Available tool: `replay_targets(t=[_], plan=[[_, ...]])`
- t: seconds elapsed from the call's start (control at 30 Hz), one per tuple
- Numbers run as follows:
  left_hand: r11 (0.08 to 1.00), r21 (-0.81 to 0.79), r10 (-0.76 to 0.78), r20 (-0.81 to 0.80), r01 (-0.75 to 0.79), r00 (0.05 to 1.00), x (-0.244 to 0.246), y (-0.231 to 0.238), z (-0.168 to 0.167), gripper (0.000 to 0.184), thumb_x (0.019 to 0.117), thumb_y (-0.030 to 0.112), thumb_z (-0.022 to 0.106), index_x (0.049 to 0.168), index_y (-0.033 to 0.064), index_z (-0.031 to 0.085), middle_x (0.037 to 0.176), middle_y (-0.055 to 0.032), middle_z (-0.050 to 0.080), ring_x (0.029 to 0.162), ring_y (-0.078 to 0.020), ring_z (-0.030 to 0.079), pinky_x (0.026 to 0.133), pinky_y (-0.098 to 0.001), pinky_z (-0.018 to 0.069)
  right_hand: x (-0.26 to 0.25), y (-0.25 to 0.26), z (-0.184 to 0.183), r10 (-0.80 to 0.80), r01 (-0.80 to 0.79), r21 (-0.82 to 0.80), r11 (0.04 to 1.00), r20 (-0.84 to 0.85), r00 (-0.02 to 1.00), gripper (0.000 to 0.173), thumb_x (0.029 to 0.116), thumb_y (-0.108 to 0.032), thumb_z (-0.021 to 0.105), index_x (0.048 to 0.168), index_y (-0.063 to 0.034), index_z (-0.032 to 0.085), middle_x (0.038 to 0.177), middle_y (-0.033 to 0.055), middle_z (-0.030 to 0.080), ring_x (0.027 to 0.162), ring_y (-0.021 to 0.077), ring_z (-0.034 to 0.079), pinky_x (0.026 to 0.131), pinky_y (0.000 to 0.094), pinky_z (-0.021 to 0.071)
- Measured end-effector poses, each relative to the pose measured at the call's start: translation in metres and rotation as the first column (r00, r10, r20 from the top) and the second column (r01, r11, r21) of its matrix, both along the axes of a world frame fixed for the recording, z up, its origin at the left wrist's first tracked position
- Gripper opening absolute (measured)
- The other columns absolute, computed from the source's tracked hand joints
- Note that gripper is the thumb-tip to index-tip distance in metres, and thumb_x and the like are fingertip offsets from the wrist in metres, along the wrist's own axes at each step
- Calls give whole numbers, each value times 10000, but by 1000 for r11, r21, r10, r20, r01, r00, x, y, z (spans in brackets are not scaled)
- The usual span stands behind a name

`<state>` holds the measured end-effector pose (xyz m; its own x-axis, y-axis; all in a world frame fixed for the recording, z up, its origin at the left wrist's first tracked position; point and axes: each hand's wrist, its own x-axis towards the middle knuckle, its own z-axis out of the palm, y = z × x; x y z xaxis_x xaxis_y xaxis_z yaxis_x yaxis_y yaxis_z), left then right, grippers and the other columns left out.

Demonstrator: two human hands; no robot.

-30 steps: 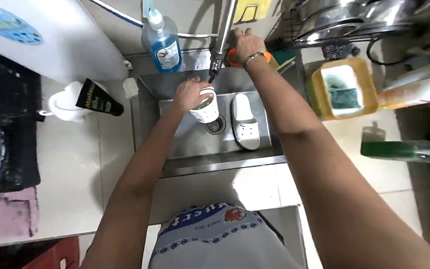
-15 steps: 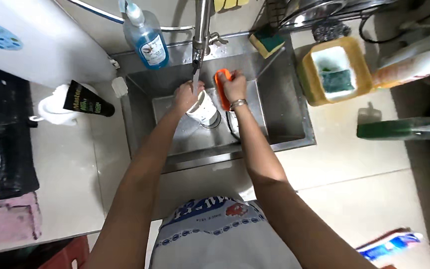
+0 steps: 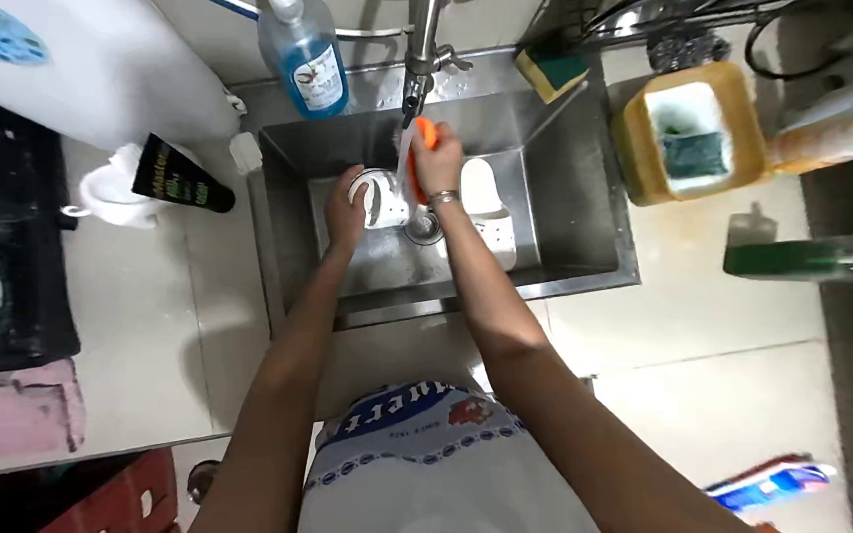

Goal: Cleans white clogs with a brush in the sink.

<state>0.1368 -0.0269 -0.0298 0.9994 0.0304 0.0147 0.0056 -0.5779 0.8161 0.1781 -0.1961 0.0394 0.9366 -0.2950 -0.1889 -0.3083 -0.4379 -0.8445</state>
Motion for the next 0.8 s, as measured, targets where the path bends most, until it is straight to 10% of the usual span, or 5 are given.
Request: replay_targets(t=[0.27, 0.43, 0.7, 0.8], plan=[[982, 161, -113, 88, 98, 990, -6, -20, 21, 350, 1050, 141, 572, 1390, 81, 632, 1362, -162, 662, 1174, -352, 685, 991, -552, 538, -8, -57, -40, 145, -279, -305, 911, -397, 906, 642, 1012, -613, 522, 1173, -23, 713, 1167, 258, 702, 1144, 441, 660, 947, 671, 492], [987, -50, -156, -64, 153, 986, 24, -72, 47, 534, 1068, 371, 542, 1509, 72, 503, 1423, -160, 622, 1312, -301, 603, 1140, -519, 450, -5, -25, 0, -78, 88, -65, 994, 152, 985, 499, 1052, -481, 520, 1072, -32, 736, 937, 146, 740, 891, 264, 722, 868, 506, 572], [943, 207, -228, -173, 262, 958, 34, -1, 40, 413, 1082, 228, 536, 1472, 92, 535, 1305, -239, 667, 1204, -418, 656, 1055, -581, 493, -26, -24, -28, 237, -266, -92, 960, -244, 940, 588, 1022, -550, 549, 984, 13, 716, 939, 238, 706, 913, 400, 691, 852, 645, 518], [912, 315, -270, -20, 263, 963, 44, 5, 70, 355, 1026, 213, 638, 1368, 123, 661, 1297, -202, 676, 1163, -395, 673, 1003, -569, 522, -21, -10, -12, 219, -206, 81, 975, -230, 948, 469, 1053, -425, 558, 1033, 20, 702, 935, 196, 691, 854, 303, 668, 822, 539, 535]])
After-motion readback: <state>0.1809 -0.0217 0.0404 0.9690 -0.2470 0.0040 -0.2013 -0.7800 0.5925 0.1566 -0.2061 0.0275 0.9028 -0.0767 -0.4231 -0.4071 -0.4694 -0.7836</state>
